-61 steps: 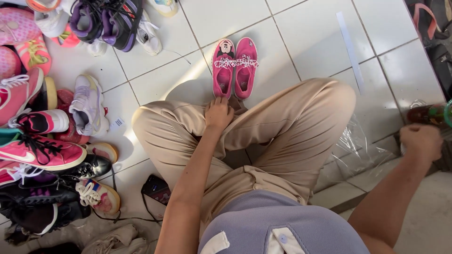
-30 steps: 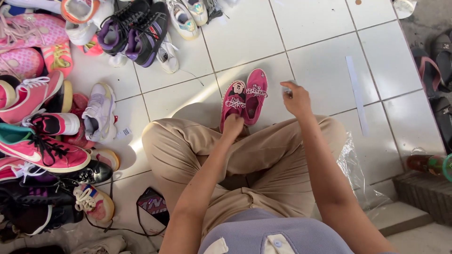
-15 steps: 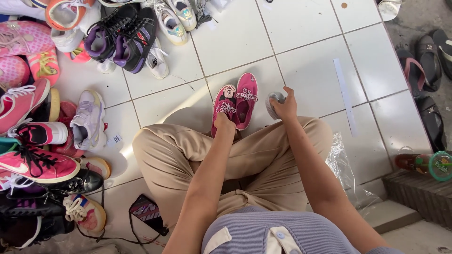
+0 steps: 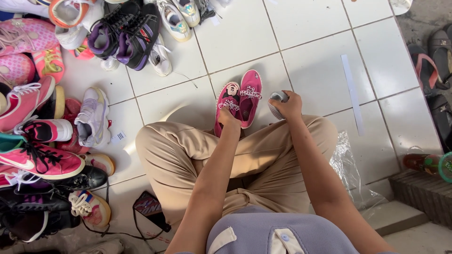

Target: The person sits cross-legged on a tiled floor and uses a handheld electric brush to clean a pink canvas shoe. They scrub the upper, toe, and sides of the shoe repeatedly while holding it in their left hand.

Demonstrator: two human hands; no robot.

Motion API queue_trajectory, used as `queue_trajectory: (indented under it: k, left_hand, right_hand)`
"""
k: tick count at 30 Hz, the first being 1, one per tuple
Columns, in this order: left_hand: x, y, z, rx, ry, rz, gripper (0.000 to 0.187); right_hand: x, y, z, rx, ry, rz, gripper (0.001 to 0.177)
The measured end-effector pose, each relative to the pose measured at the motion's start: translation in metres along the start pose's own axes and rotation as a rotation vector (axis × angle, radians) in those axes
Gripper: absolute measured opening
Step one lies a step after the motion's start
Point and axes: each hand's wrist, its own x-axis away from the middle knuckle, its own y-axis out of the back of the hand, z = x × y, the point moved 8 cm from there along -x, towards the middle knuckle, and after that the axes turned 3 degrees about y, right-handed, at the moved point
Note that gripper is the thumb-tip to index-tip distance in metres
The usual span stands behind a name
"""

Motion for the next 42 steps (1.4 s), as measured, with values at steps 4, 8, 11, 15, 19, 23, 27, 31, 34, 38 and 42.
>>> queue_trajectory:
  k: [4,8,11,15,19,23,27,31,34,38,42]
  left_hand:
    - [0.008,0.009,0.000,0.026,-0.004,0.090,0.040]
    - [-0.047,0.009,0.015,0.128,-0.035,0.250,0.007]
    - [-0.050,0.016,0.015,0.183,-0.020,0.334,0.002]
    - [-0.009,0.007,0.001,0.098,0.141,0.551,0.007]
    - [0.025,-0.003,-0.027,0.206,0.143,0.717,0.037]
    - [0.041,-0.010,-0.029,0.051,0.172,0.767,0.054]
    - [-0.009,-0.007,-0.013,0.184,0.220,0.756,0.037]
    - [-0.029,0.001,-0.009,0.131,0.238,0.810,0.032]
    - [0.012,0.006,-0.020,0.121,0.275,0.917,0.037]
    - [0.050,0.010,-0.025,0.081,0.266,0.988,0.036]
    - [0.079,0.008,-0.040,0.061,0.125,1.008,0.032]
  right_hand:
    - [-0.003,0.001,-0.002,-0.046,-0.011,-0.008,0.073]
    - [-0.004,-0.007,-0.001,-0.152,-0.035,0.006,0.072]
    - [0.004,-0.008,0.008,-0.195,-0.039,0.022,0.070]
    - [0.004,-0.008,0.006,-0.204,-0.040,0.006,0.071]
    - [0.007,-0.004,0.005,-0.251,-0.037,-0.042,0.064]
    - [0.003,-0.003,-0.006,-0.246,-0.003,-0.064,0.065]
    - [-0.003,-0.007,-0.012,-0.207,-0.016,-0.078,0.065]
    - [0.004,-0.005,0.001,-0.199,0.024,-0.087,0.062]
    - [0.006,-0.005,0.009,-0.196,0.057,-0.067,0.068]
    - [0.005,-0.013,0.007,-0.214,0.082,-0.042,0.063]
    - [0.001,-0.012,0.006,-0.498,0.044,-0.010,0.052]
